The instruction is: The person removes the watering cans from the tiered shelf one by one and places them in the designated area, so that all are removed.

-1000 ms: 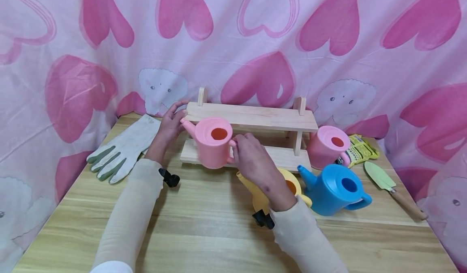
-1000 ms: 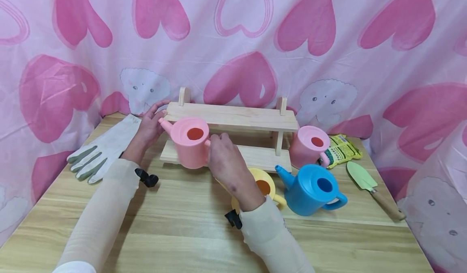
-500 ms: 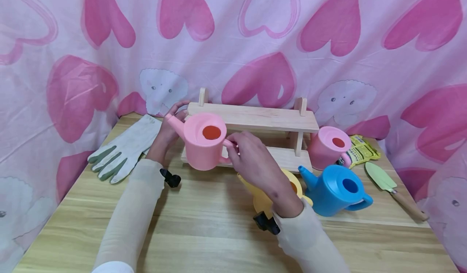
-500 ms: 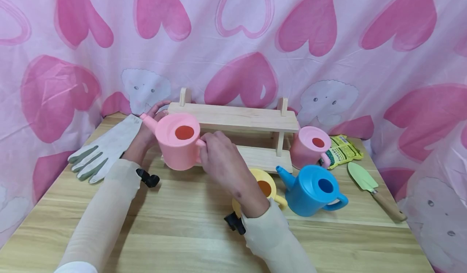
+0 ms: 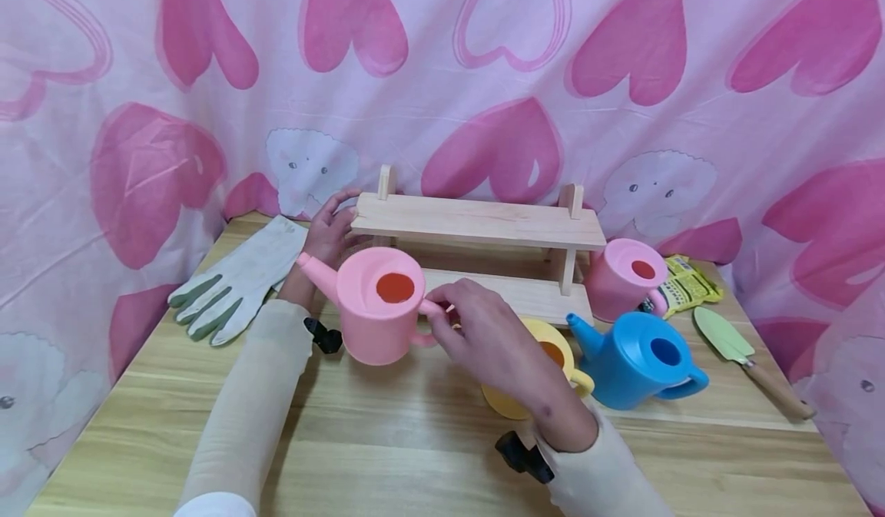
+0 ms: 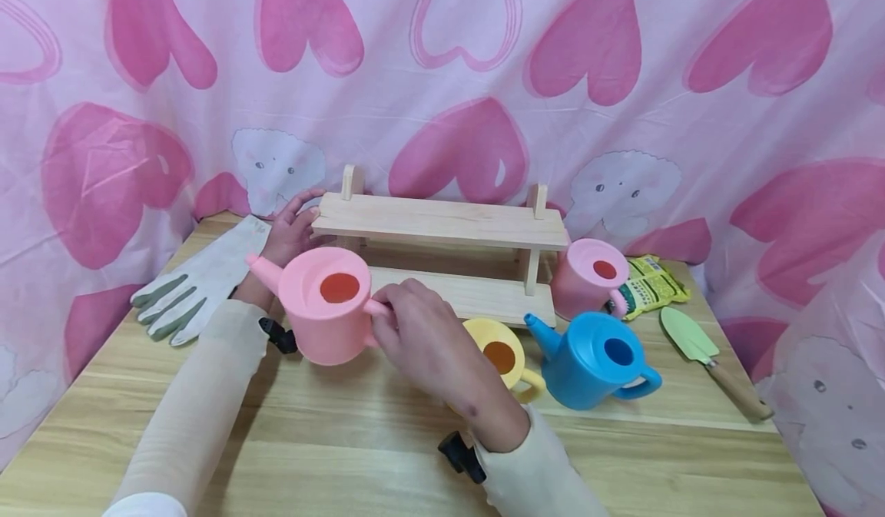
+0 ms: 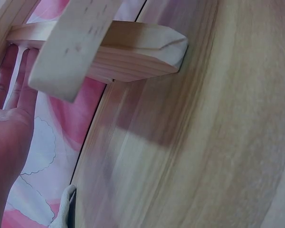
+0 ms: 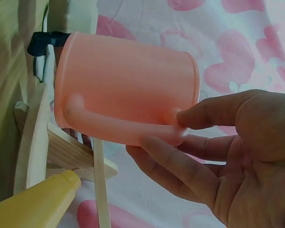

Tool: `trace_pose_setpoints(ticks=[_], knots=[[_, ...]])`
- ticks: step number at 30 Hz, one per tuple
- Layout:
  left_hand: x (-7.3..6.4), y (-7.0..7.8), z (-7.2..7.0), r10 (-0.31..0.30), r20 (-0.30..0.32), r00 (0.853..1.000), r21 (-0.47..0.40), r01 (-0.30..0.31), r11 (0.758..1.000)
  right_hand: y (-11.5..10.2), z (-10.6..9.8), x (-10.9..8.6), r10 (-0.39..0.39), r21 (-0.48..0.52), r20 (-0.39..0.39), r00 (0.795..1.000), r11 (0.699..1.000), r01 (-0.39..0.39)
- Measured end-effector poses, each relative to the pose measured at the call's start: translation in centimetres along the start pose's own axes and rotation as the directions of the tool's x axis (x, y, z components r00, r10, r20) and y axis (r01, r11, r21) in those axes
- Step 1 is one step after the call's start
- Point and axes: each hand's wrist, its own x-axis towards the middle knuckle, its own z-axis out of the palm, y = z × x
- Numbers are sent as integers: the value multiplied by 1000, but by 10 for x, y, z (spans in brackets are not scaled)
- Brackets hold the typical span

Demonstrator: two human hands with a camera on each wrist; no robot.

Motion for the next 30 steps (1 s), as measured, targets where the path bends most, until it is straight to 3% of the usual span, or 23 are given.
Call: trace_pose_setpoints(ticks=[4, 9, 14, 23, 30], knots=[[1, -1, -2, -8, 2, 1000, 53, 8, 999, 2, 3, -9, 26, 24, 34, 999, 999, -27], [1, 0, -2, 0, 13, 1000, 42, -1, 999, 3, 10, -20, 75, -2, 53, 996, 997, -75], [3, -1, -2, 8, 16, 1000, -3, -8, 1000, 5, 19, -31, 91, -64, 47, 995, 994, -88], [3, 0, -2, 17, 18, 1000, 22, -18, 1000, 10, 36, -47, 93, -49, 82, 992, 995, -89], [2, 1, -1, 16, 18, 1000, 38, -16, 999, 15, 46, -51, 92, -101, 82, 992, 991, -83]])
